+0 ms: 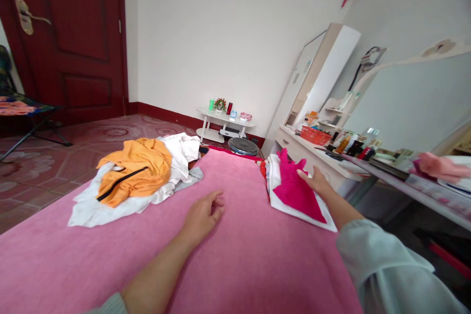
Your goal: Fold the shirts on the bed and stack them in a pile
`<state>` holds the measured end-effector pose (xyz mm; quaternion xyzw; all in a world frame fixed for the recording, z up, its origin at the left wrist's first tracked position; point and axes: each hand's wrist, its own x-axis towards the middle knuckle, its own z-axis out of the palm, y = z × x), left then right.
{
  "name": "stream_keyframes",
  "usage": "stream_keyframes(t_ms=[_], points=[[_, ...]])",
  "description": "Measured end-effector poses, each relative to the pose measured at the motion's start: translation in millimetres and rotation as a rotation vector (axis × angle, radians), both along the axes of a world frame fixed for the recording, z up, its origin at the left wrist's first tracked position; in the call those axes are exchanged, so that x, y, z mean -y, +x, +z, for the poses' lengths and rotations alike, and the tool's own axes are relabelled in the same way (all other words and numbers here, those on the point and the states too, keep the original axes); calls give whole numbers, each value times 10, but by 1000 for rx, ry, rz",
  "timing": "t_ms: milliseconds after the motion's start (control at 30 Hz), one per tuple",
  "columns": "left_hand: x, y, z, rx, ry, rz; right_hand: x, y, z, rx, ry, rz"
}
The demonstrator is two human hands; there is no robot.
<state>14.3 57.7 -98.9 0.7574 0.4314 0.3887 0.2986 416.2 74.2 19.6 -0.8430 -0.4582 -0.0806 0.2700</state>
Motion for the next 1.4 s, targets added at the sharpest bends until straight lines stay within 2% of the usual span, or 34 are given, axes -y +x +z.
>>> stream_keyframes(t_ms=[67, 133, 233, 300, 433, 533, 667, 733, 800, 900, 967, 1067, 1133, 1267, 1333, 1400], points=[[-1, 4, -10, -9, 13, 5, 115, 78, -287, -50, -91, -130], [5, 8, -16, -9, 19, 11, 263, 128, -506, -42, -161, -200], [14, 9, -16, 5, 17, 8, 441, 181, -654, 11, -185, -245], [17, 5, -15, 12, 10, 1, 497, 221, -626, 15, -160, -228], [14, -2, -17, 24, 8, -16, 502, 345, -375, 28, 15, -164], [10, -2, -20, 33, 9, -21, 508, 470, -258, 67, 93, -195], [4, 0, -20, 27, 11, -14, 575, 523, -387, 35, -132, -268], [1, 2, -22, 23, 9, -10, 596, 417, -479, 83, -176, -288], [-4, 4, -28, 24, 4, -11, 585, 209, -538, 215, -83, -239], [-16, 9, -50, 42, 9, -17, 508, -188, -622, 389, 57, -91], [-25, 12, -68, 55, 13, -25, 434, -406, -720, 403, -4, -11], [-36, 11, -86, 59, 15, -39, 332, -567, -882, 282, -272, 66], [-42, 8, -92, 53, 16, -44, 302, -607, -942, 202, -383, 70], [-56, -2, -104, 52, 21, -64, 400, -830, -988, 168, -382, 5], [-57, -8, -106, 52, 35, -79, 518, -1078, -1032, 197, -340, -8], [-43, -17, -95, 45, 58, -87, 652, -1383, -1084, 191, -308, 56]])
